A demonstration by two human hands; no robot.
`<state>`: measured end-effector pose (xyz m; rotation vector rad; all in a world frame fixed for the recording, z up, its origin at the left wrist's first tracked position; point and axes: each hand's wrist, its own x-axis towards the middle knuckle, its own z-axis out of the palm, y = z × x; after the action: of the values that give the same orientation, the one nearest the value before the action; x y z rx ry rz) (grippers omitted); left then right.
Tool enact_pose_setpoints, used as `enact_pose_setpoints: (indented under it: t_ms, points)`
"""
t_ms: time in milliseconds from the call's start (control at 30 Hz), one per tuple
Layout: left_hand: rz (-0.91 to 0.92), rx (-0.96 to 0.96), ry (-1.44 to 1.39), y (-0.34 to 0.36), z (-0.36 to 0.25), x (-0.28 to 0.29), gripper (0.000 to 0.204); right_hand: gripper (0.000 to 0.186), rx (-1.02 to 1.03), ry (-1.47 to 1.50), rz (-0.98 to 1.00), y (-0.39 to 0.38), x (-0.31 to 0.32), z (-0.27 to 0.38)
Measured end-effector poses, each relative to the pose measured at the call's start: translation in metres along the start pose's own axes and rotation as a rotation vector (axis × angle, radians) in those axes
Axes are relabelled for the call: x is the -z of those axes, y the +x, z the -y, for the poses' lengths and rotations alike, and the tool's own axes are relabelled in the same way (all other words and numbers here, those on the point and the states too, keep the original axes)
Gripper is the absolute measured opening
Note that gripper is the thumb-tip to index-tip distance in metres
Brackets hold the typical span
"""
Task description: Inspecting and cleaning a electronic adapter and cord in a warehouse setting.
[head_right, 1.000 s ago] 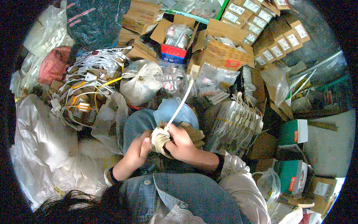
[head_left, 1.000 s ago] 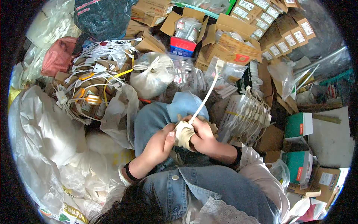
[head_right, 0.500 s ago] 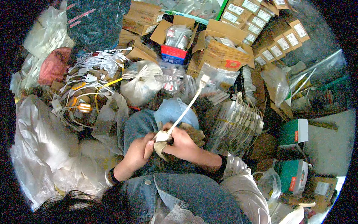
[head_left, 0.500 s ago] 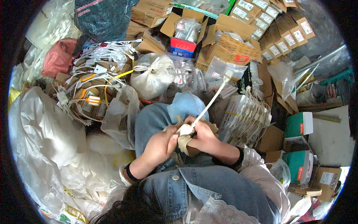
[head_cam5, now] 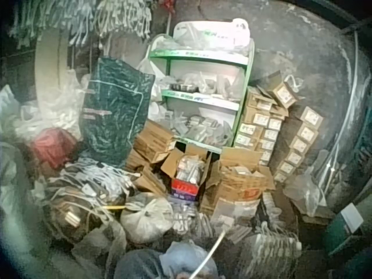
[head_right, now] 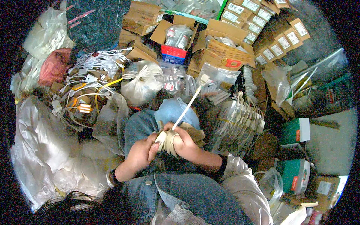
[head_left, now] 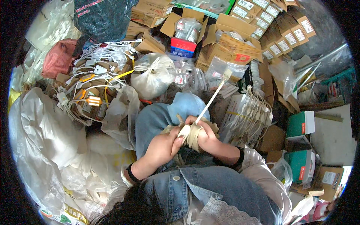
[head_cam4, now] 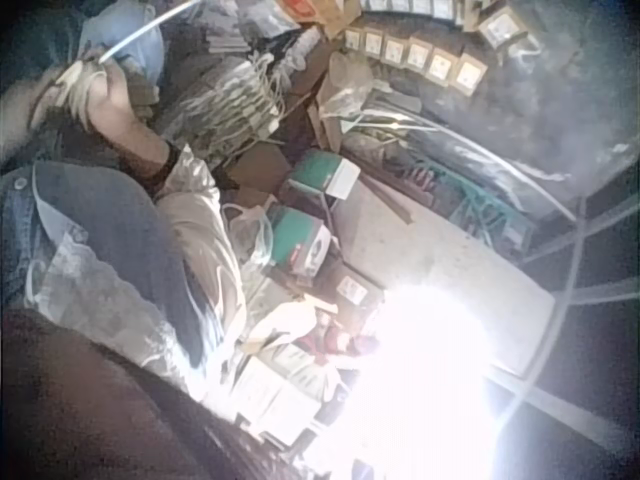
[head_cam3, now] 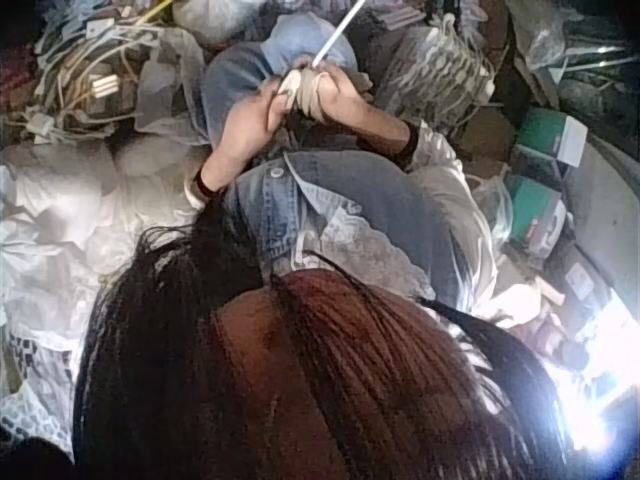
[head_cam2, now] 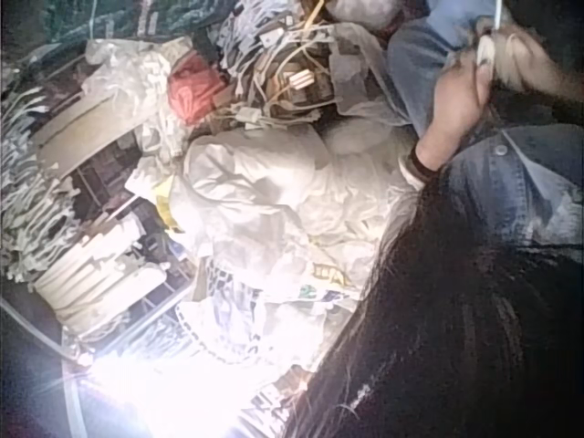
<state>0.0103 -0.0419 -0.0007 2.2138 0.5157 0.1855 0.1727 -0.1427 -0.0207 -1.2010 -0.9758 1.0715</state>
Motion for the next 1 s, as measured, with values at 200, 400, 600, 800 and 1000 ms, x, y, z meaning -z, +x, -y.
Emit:
enact_pose_setpoints:
  t_ms: [200, 400, 600, 800, 1000]
  points:
    - [-0.022, -0.011, 0.086, -0.001, 0.001, -0.001, 0.031, 0.023, -0.130, 0.065, 0.045, 0.002, 0.002, 0.002]
    - [-0.026, -0.010, 0.158, 0.000, -0.002, -0.003, 0.032, 0.019, -0.156, -0.005, 0.070, 0.006, 0.003, -0.003]
    - [0.030, 0.006, 0.119, 0.003, -0.009, 0.004, 0.044, 0.032, -0.198, -0.109, 0.087, 0.008, 0.005, 0.000]
    - [-0.024, -0.096, -0.090, 0.004, -0.008, 0.007, 0.069, 0.068, -0.127, -0.216, 0.011, 0.009, 0.005, 0.007]
    - [-0.079, -0.065, 0.003, 0.007, -0.002, -0.002, 0.058, 0.103, -0.073, -0.292, -0.091, 0.010, 0.003, 0.017]
